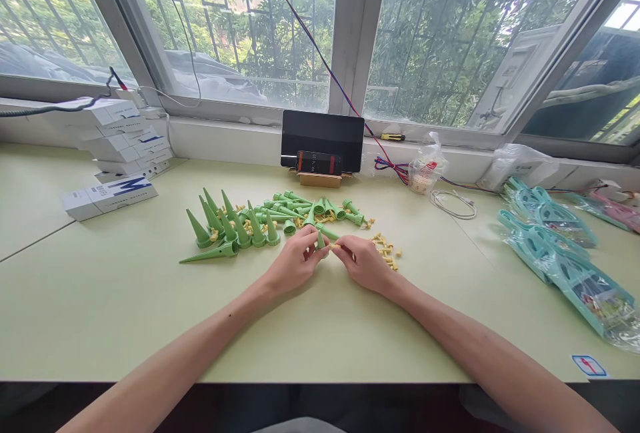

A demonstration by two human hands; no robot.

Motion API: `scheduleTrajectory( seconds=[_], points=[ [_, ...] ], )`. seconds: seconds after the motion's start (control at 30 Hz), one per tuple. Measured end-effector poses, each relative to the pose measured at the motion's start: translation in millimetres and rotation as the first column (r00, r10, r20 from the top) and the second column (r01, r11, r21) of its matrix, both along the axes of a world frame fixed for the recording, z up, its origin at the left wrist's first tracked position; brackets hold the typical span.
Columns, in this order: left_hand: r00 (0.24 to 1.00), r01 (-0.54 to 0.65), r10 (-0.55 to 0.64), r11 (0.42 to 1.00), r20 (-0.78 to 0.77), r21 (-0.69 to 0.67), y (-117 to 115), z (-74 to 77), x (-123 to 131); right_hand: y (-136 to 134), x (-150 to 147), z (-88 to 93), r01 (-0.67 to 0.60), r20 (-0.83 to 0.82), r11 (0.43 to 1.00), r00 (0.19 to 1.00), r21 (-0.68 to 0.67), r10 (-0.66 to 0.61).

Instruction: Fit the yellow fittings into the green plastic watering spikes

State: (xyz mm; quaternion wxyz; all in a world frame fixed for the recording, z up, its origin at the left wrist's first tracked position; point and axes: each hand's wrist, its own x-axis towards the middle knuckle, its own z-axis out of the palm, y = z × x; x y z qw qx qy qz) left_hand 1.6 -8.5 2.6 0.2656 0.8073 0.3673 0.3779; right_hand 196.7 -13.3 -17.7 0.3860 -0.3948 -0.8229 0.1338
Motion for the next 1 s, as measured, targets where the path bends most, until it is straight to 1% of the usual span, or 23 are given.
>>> scheduleTrajectory(
  seconds=[0.27,0.77,1.0],
  points=[
    [1.0,0.02,-0.02,1.0,-0.006,-0.021,-0.7,0.4,-0.3,-0.2,0.5,1.9,-0.001,0.018,0.999,1.0,-0.033,0.001],
    [0.999,0.047,-0.047,0.999,-0.025,-0.001,-1.0,-0.9,-0.4,0.5,4.2,0.1,0.006,0.072,0.996,0.997,-0.093,0.001],
    [0.998,0.061,-0.061,0.998,-0.027,-0.017,-1.0,-1.2,0.1,2.1,5.3,-0.5,0.004,0.095,0.996,0.996,-0.091,0.004]
  ],
)
